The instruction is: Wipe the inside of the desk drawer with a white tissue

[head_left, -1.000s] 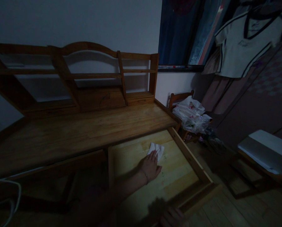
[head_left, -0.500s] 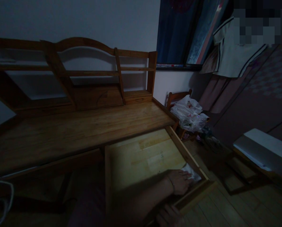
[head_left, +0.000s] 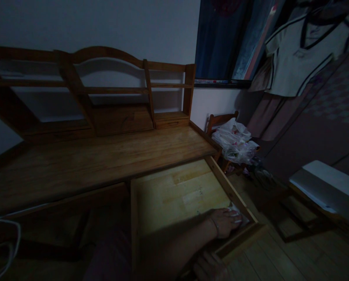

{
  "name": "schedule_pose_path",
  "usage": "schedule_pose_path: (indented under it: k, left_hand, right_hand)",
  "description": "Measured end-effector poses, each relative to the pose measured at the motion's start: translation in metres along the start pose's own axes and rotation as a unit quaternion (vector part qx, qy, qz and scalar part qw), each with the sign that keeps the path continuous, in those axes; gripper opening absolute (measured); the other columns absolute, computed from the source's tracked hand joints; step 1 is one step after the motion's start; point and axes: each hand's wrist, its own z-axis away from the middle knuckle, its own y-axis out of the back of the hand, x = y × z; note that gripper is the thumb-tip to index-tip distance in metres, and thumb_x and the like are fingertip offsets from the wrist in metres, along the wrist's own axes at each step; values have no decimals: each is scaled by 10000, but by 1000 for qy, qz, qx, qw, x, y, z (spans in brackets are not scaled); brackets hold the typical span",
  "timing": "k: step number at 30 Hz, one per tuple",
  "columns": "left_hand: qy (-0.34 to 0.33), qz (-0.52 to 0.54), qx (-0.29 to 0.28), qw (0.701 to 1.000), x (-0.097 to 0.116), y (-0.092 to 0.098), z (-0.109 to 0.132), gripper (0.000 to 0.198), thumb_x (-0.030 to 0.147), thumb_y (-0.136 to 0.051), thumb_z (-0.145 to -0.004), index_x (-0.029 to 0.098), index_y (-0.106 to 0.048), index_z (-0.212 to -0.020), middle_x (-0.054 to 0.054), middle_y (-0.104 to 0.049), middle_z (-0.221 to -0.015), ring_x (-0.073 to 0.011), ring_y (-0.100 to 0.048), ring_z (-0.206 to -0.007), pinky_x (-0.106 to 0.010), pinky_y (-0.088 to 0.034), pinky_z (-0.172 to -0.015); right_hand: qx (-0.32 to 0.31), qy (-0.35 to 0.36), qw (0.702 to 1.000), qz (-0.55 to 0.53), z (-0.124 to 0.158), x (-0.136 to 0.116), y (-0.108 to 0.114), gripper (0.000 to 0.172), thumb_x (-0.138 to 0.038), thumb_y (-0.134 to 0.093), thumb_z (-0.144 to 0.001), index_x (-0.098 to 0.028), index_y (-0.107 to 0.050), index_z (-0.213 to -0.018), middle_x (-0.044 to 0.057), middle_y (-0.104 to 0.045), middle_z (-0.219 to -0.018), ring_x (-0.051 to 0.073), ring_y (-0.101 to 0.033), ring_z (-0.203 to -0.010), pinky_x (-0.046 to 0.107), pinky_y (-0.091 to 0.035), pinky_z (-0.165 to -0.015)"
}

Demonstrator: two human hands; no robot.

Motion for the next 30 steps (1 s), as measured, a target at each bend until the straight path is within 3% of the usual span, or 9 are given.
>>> schedule_pose_path:
  k: [8,13,20,24,30]
  left_hand:
    - [-11,-46,58,997,-2,-11,1,459,262,-252,-991,185,-509,-1363,39,-458,-1507,-140,-358,-1407,-316,-321,-1139]
    - [-12,-78,52,996,-1,-7,-1,455,233,-231,-1001,197,-544,-1328,54,-490,-1481,-134,-420,-1364,-308,-361,-1110]
    - [-14,-89,60,994,1,-3,-6,495,190,-206,-996,201,-623,-1262,38,-549,-1431,-128,-473,-1324,-289,-405,-1075]
    - [-5,-82,75,994,2,-8,-7,509,202,-181,-1001,194,-627,-1244,44,-556,-1419,-134,-481,-1309,-291,-406,-1075]
    - [-10,-77,72,994,1,-10,-7,520,194,-148,-1010,175,-606,-1255,24,-573,-1397,-132,-434,-1347,-298,-377,-1091]
  right_hand:
    - [0,9,1000,-6,-2,1,0,522,-209,-202,-1011,-190,-583,-655,23,-559,-586,165,-454,-579,298,-308,-611]
    - [5,4,1000,3,-6,1,5,527,-263,-205,-1020,-194,-580,-657,15,-560,-575,165,-466,-578,293,-320,-606]
    - [-97,50,992,55,2,2,5,319,-244,-483,-934,-224,-623,-648,24,-572,-584,182,-496,-580,290,-385,-590]
    - [-84,39,994,55,3,0,0,360,-287,-486,-941,-217,-596,-605,22,-543,-544,187,-488,-559,291,-363,-559]
    - [-4,3,1000,16,-2,-1,2,535,-245,-189,-1013,-200,-581,-651,22,-573,-572,172,-492,-579,297,-348,-614]
